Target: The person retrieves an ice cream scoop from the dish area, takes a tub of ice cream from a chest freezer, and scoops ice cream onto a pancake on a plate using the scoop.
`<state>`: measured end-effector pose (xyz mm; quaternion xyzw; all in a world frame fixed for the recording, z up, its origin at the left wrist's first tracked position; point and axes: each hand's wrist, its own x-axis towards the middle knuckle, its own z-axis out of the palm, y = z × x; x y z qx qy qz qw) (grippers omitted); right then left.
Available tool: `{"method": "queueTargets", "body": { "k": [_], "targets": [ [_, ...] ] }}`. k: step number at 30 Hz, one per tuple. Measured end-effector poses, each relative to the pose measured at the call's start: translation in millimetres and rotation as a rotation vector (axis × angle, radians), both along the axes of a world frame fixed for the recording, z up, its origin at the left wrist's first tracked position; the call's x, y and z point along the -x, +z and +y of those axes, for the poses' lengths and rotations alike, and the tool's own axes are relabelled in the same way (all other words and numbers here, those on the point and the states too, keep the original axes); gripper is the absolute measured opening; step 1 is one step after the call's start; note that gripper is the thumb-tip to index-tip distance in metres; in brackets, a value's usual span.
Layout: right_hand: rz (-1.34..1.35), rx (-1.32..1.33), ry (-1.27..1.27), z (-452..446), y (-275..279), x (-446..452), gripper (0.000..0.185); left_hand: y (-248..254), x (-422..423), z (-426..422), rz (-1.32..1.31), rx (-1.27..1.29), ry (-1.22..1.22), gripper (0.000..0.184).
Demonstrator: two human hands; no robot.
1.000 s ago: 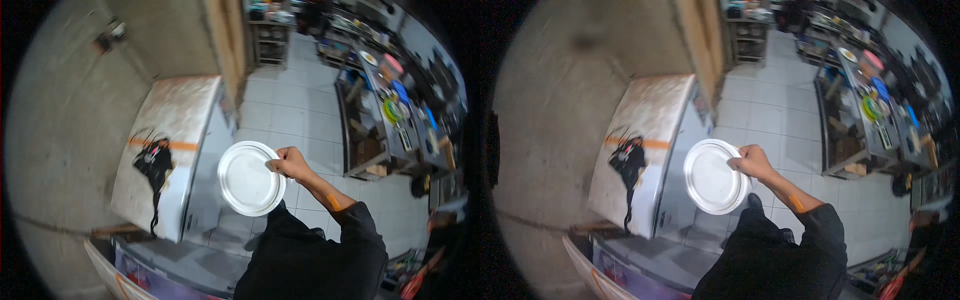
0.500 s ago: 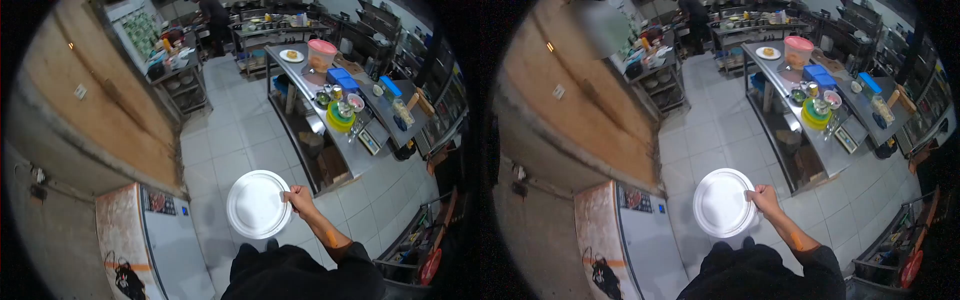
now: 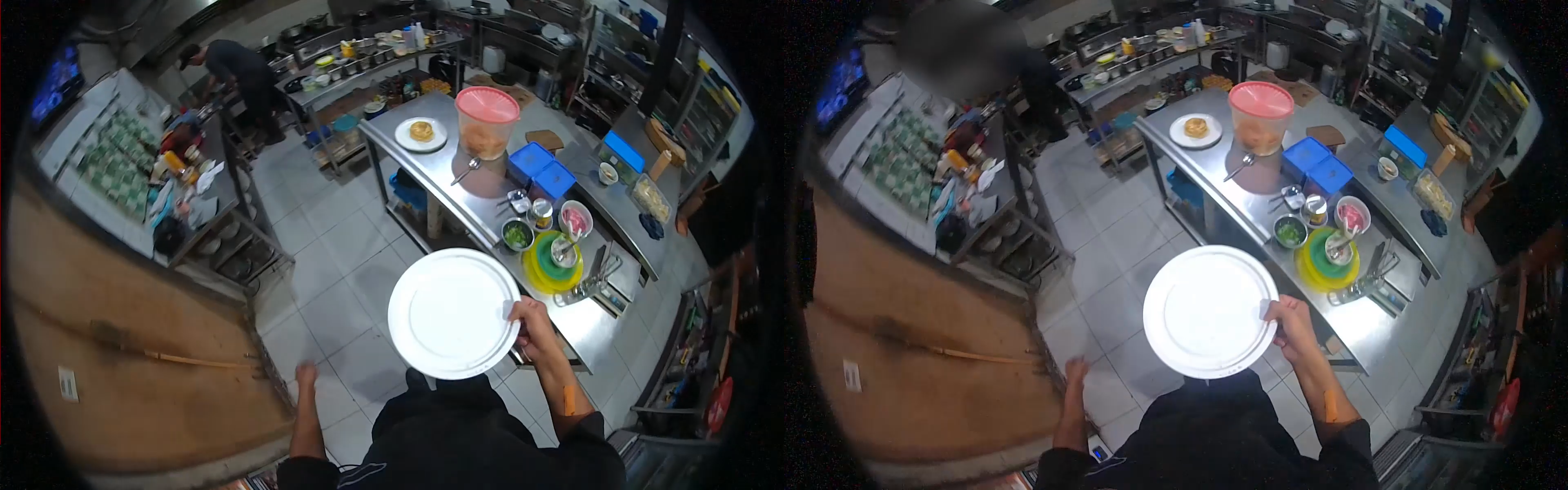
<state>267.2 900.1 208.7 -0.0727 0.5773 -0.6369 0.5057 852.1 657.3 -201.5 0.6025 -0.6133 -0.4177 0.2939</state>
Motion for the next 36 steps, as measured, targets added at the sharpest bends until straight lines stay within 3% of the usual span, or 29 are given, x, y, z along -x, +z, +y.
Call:
{"method": "queueTargets", "body": {
  "k": [1, 5, 6, 10, 14, 15, 19, 21, 24, 30, 33, 35, 36],
  "targets": [
    [0.012, -0.018, -0.080, -20.8, 16.2, 9.5, 0.006, 108.7, 109.1, -47.4, 0.277, -0.381, 0.183, 0.016],
    [0.031, 0.076, -0.276, -102.1, 39.7, 70.4, 0.004, 332.4, 376.4, -200.7, 0.413, -0.270, -0.447, 0.033],
    [0.045, 0.086, -0.316, -129.9, 56.6, 80.4, 0.006, 370.8, 420.7, -226.0, 0.481, -0.228, -0.617, 0.042],
    [0.093, 0.157, -0.286, -241.9, 67.5, 162.0, 0.010, 482.7, 552.1, -300.7, 0.704, -0.297, -0.771, 0.052],
    [0.092, 0.242, -0.237, -384.6, 105.1, 234.3, 0.020, 539.5, 631.6, -404.8, 0.642, -0.083, -0.833, 0.040],
    [0.115, 0.240, -0.227, -417.9, 108.2, 257.3, 0.020, 547.2, 649.2, -430.9, 0.624, 0.004, -0.840, 0.035],
    [0.208, 0.266, -0.166, -548.9, 106.5, 369.1, 0.021, 560.8, 731.1, -553.6, 0.509, -0.037, -0.788, 0.028],
    [0.334, 0.204, -0.184, -602.7, 98.1, 417.5, 0.022, 550.2, 770.8, -612.5, 0.275, 0.003, -0.822, 0.034],
    [0.494, -0.041, -0.172, -661.8, 79.6, 468.9, 0.026, 511.9, 839.1, -678.3, 0.286, 0.017, -0.836, 0.041],
    [0.421, -0.290, -0.303, -738.9, -1.7, 525.4, 0.032, 410.2, 955.0, -792.4, 0.239, -0.174, -0.973, 0.056],
    [0.395, -0.359, -0.359, -760.7, -40.9, 553.3, 0.036, 376.0, 1002.8, -815.9, 0.042, -0.150, -1.004, 0.073],
    [0.404, -0.420, -0.384, -760.5, -68.1, 564.1, 0.036, 340.5, 1025.4, -823.3, 0.132, -0.155, -0.985, 0.087],
    [0.415, -0.504, -0.406, -760.7, -82.3, 572.2, 0.035, 345.7, 1028.3, -821.2, 0.137, -0.283, -1.089, 0.095]
  ]
}}
